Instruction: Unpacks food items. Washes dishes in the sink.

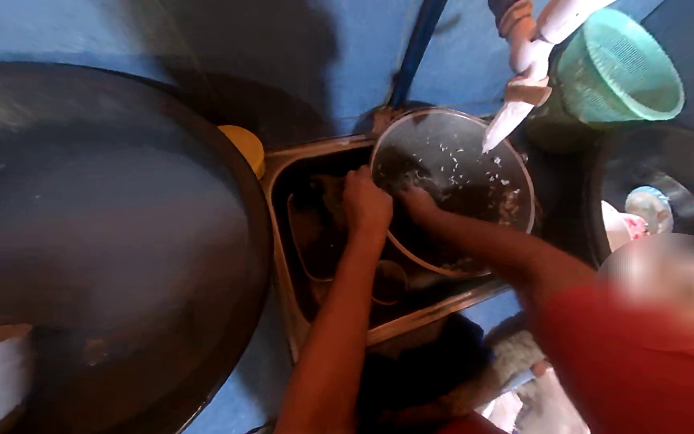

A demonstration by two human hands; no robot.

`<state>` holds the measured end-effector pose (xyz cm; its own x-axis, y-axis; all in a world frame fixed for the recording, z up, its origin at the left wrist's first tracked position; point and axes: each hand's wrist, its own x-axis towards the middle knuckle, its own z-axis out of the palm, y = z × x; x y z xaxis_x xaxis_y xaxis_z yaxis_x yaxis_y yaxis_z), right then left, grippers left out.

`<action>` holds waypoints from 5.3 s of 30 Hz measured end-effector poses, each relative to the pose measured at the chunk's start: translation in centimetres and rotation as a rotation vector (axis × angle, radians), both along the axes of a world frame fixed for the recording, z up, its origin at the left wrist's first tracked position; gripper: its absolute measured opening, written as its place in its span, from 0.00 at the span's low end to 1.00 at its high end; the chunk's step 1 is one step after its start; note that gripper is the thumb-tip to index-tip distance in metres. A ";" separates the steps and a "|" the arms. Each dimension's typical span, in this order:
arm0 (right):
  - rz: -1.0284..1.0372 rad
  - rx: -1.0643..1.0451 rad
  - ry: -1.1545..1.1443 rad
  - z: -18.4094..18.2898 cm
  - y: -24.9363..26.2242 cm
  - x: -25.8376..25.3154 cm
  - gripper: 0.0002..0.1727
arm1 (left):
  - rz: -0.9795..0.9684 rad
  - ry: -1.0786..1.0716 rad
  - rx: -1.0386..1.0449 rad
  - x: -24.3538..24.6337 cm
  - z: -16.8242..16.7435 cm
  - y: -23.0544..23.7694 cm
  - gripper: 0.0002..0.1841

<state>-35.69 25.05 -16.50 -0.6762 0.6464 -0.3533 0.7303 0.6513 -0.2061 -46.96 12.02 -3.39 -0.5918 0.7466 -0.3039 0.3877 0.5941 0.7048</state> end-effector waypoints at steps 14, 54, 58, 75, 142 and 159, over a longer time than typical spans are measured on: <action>0.018 0.136 -0.112 0.7 4.6 1.7 0.25 | 0.053 -0.003 0.083 0.3 -0.7 -0.2 0.24; 0.065 -0.118 0.098 -0.9 -3.4 -1.7 0.30 | -0.030 0.073 0.051 0.0 -1.1 1.0 0.24; 0.487 -0.334 -0.191 2.1 -3.9 4.4 0.26 | -0.018 0.073 0.053 0.1 -0.6 0.8 0.23; 0.262 0.146 -0.728 15.9 0.9 11.8 0.12 | 0.021 0.084 0.115 1.1 -0.4 0.4 0.22; 0.378 0.239 -0.678 16.1 4.5 9.9 0.15 | -0.068 0.116 0.048 1.4 -0.3 0.3 0.24; 0.525 0.414 -0.205 8.0 7.5 9.0 0.12 | -0.109 0.152 0.038 1.4 -0.5 0.9 0.23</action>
<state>-26.73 32.50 -8.51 -0.8822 0.3609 -0.3024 0.2947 0.9241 0.2433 -45.52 12.97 -3.85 -0.5439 0.8180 -0.1872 0.5520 0.5168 0.6544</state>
